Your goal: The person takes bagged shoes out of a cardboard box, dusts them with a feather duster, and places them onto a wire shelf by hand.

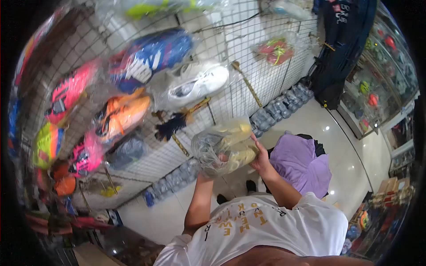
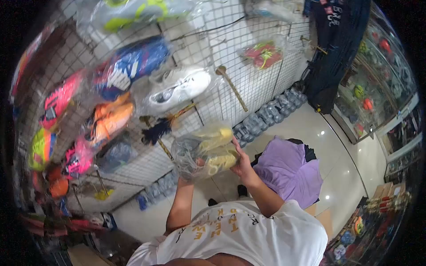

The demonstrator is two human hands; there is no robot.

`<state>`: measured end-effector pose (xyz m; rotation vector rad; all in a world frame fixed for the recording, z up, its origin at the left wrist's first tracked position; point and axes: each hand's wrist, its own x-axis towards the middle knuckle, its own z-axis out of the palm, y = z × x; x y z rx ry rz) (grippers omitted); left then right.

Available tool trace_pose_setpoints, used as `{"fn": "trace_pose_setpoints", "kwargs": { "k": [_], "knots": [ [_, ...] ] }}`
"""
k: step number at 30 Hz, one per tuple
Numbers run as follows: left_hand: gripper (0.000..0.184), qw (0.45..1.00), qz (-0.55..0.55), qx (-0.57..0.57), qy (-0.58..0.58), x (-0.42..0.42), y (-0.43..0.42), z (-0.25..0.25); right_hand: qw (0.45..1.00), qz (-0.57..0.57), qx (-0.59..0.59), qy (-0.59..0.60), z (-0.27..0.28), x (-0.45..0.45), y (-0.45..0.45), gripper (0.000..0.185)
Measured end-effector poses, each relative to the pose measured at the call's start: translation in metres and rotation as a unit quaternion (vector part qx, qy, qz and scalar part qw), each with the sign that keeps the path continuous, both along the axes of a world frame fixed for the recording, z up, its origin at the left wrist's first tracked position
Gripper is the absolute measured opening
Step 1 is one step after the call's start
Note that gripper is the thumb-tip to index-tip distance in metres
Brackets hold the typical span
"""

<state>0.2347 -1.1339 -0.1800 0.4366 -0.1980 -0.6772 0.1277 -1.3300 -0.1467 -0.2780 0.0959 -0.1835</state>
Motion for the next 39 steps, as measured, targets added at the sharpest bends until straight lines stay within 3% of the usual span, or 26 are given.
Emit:
{"fn": "trace_pose_setpoints", "kwargs": {
  "k": [4,7,11,13,18,20,23,26,28,33,35,37,39],
  "knots": [
    [0.054,0.983,0.005,0.148,-0.113,-0.023,-0.006,0.061,0.997,-0.037,-0.057,-0.02,0.023,-0.016,-0.009,0.07],
    [0.06,0.971,0.024,0.176,-0.158,-0.038,-0.011,0.092,0.995,-0.049,-0.083,0.004,0.014,-0.022,-0.019,0.072],
    [0.065,0.992,-0.108,-0.004,0.067,-0.035,-0.012,0.101,0.996,-0.066,-0.054,0.002,0.017,-0.03,-0.025,0.075],
    [0.063,0.981,-0.119,0.042,0.149,-0.032,-0.008,0.093,0.994,-0.093,-0.056,-0.004,0.02,-0.03,-0.025,0.075],
    [0.057,0.977,-0.078,0.014,0.2,-0.043,-0.012,0.124,0.992,-0.097,-0.066,-0.04,0.039,-0.031,-0.021,0.073],
    [0.054,0.983,-0.104,-0.016,0.152,-0.032,-0.001,0.1,0.988,-0.113,-0.097,-0.035,0.045,-0.028,-0.017,0.072],
    [0.051,0.98,-0.063,0.029,0.188,-0.029,-0.002,0.115,0.992,-0.089,0.006,-0.094,0.063,-0.032,-0.018,0.076],
    [0.052,0.986,-0.109,-0.052,0.114,-0.007,-0.02,0.12,0.982,-0.12,-0.012,-0.144,0.096,-0.034,-0.023,0.086],
    [0.053,0.988,-0.111,-0.053,0.089,0.001,-0.043,0.149,0.971,-0.117,-0.042,-0.205,0.113,-0.034,-0.043,0.095],
    [0.053,0.957,-0.26,-0.122,0.031,0.025,-0.113,0.217,0.903,-0.203,-0.191,-0.326,0.176,-0.019,-0.101,0.09],
    [0.052,0.957,-0.264,-0.116,-0.013,0.031,-0.139,0.237,0.87,-0.26,-0.236,-0.346,0.195,-0.001,-0.123,0.094],
    [0.053,0.937,-0.276,-0.14,-0.162,0.052,-0.17,0.269,0.83,-0.334,-0.264,-0.359,0.224,0.03,-0.136,0.1],
    [0.057,0.973,-0.188,-0.075,-0.109,0.061,-0.178,0.307,0.808,-0.374,-0.285,-0.354,0.258,0.049,-0.138,0.098]
  ]
}}
